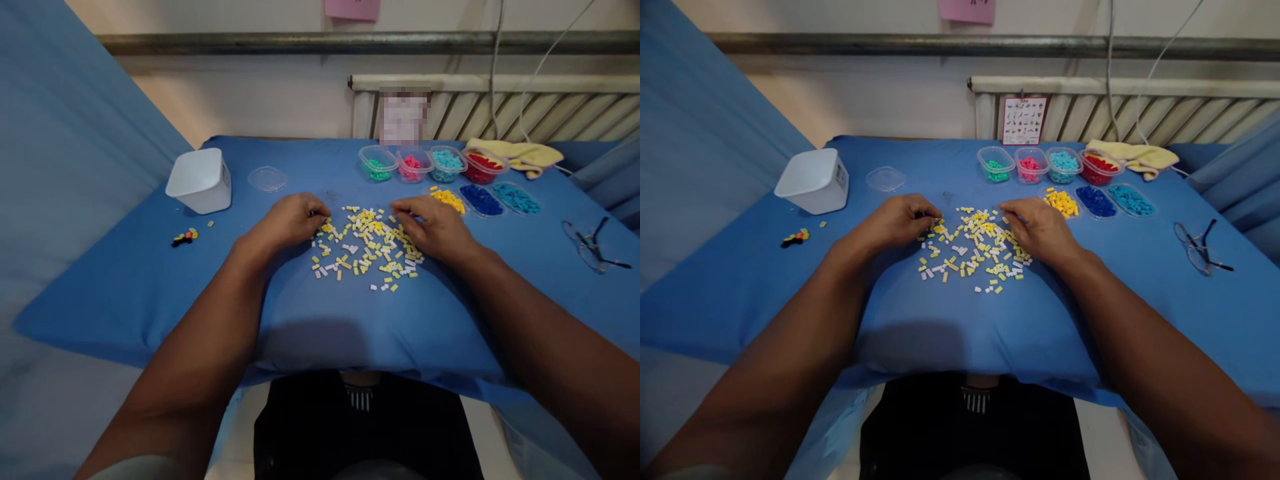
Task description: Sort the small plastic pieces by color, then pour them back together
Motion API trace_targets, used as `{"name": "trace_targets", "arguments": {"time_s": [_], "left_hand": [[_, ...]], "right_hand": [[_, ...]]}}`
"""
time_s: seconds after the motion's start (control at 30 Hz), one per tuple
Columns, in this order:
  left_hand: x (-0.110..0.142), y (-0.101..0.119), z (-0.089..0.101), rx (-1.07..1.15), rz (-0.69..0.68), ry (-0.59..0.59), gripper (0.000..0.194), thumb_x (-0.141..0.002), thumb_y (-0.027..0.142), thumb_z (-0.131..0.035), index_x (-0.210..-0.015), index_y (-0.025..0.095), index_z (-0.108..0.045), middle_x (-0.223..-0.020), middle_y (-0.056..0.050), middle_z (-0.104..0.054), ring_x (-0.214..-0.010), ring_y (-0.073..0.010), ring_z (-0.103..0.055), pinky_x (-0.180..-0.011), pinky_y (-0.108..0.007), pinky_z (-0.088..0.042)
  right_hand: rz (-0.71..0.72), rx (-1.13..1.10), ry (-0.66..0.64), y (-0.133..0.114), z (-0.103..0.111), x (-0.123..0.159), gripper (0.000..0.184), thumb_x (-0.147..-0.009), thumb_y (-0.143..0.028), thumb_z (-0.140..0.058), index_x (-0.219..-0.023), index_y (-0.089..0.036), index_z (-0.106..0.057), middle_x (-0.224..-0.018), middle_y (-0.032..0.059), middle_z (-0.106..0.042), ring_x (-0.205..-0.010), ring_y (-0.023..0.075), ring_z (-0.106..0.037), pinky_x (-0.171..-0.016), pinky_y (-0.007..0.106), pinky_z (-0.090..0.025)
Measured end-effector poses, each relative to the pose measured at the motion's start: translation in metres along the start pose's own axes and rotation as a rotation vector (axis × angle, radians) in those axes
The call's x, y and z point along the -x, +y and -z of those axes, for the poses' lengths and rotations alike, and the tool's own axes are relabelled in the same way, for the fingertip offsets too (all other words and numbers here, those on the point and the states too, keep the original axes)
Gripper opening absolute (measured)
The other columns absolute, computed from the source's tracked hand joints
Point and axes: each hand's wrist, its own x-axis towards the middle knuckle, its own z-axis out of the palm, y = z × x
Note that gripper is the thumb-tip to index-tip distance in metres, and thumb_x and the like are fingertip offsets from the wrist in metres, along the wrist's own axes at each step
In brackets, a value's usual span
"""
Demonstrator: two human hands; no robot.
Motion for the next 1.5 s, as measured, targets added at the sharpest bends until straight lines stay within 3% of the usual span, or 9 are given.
{"name": "trace_targets", "arguments": {"time_s": [0.13,0.23,0.37,0.47,0.63,0.8,0.97,1.13,1.5], "left_hand": [[0.004,0.009,0.001,-0.051,-0.029,-0.098,0.032,-0.094,0.030,-0.067,-0.116,0.023,-0.088,-0.117,-0.008,-0.084,-0.104,-0.0268,-0.077,-0.094,-0.036,-0.059],[0.006,0.015,0.001,-0.074,-0.048,-0.107,0.033,-0.096,0.030,-0.066,-0.119,0.022,-0.087,-0.118,-0.007,-0.083,-0.102,-0.0255,-0.076,-0.093,-0.036,-0.058],[0.006,0.018,-0.001,-0.090,-0.055,-0.116,0.033,-0.096,0.029,-0.063,-0.119,0.022,-0.087,-0.117,-0.008,-0.083,-0.097,-0.0240,-0.076,-0.089,-0.035,-0.057],[0.005,0.020,-0.004,-0.131,-0.039,-0.110,0.034,-0.095,0.028,-0.063,-0.118,0.022,-0.087,-0.117,-0.008,-0.083,-0.098,-0.0254,-0.075,-0.090,-0.036,-0.057],[0.005,0.025,-0.009,-0.224,-0.007,-0.094,0.038,-0.095,0.027,-0.062,-0.124,0.025,-0.086,-0.124,-0.008,-0.081,-0.105,-0.0279,-0.075,-0.091,-0.037,-0.057],[0.006,0.031,-0.008,-0.279,0.014,-0.117,0.040,-0.095,0.022,-0.061,-0.128,0.024,-0.084,-0.130,-0.008,-0.081,-0.111,-0.0283,-0.075,-0.089,-0.036,-0.055],[0.006,0.037,-0.008,-0.327,0.013,-0.149,0.039,-0.095,0.020,-0.060,-0.125,0.023,-0.084,-0.122,-0.008,-0.082,-0.101,-0.0270,-0.075,-0.077,-0.035,-0.050],[0.007,0.041,-0.013,-0.363,0.027,-0.085,0.032,-0.102,0.025,-0.057,-0.120,0.019,-0.083,-0.129,-0.013,-0.079,-0.108,-0.0300,-0.074,-0.082,-0.037,-0.052],[0.009,0.039,-0.002,-0.292,0.073,-0.137,0.047,-0.100,0.019,-0.059,-0.143,0.023,-0.078,-0.136,-0.010,-0.080,-0.115,-0.0297,-0.075,-0.090,-0.035,-0.054]], "right_hand": [[0.079,-0.102,-0.118,-0.013,-0.009,0.000,0.042,-0.112,-0.030,-0.055,-0.147,-0.020,-0.076,-0.130,0.0116,-0.086,-0.121,0.0310,-0.080,-0.110,0.047,-0.060],[0.060,-0.062,-0.173,-0.011,-0.007,0.001,0.040,-0.113,-0.033,-0.056,-0.142,-0.020,-0.079,-0.133,0.0134,-0.085,-0.119,0.0326,-0.080,-0.107,0.048,-0.062],[-0.017,-0.042,-0.104,-0.007,-0.001,0.002,0.037,-0.109,-0.030,-0.059,-0.135,-0.020,-0.083,-0.127,0.0137,-0.086,-0.114,0.0330,-0.082,-0.103,0.047,-0.063],[0.002,-0.077,-0.056,-0.007,-0.003,0.000,0.038,-0.108,-0.028,-0.058,-0.135,-0.019,-0.083,-0.126,0.0132,-0.087,-0.116,0.0323,-0.081,-0.107,0.046,-0.062],[0.076,-0.086,-0.188,-0.008,-0.017,-0.007,0.041,-0.105,-0.024,-0.061,-0.141,-0.023,-0.079,-0.134,0.0114,-0.084,-0.123,0.0324,-0.078,-0.109,0.047,-0.061],[-0.024,-0.099,-0.175,-0.003,-0.016,-0.006,0.042,-0.102,-0.022,-0.064,-0.140,-0.022,-0.081,-0.125,0.0101,-0.087,-0.109,0.0297,-0.082,-0.098,0.042,-0.063],[-0.104,-0.098,-0.110,-0.001,-0.008,-0.004,0.040,-0.096,-0.022,-0.066,-0.131,-0.020,-0.085,-0.111,0.0100,-0.087,-0.093,0.0267,-0.081,-0.089,0.039,-0.062],[-0.140,-0.022,-0.232,-0.011,-0.002,-0.009,0.028,-0.098,-0.029,-0.068,-0.116,-0.021,-0.088,-0.105,0.0084,-0.088,-0.087,0.0258,-0.079,-0.079,0.036,-0.058],[-0.180,0.072,-0.317,-0.023,0.006,-0.009,0.030,-0.092,-0.020,-0.068,-0.113,-0.025,-0.089,-0.101,0.0057,-0.088,-0.085,0.0259,-0.079,-0.073,0.034,-0.053]]}}
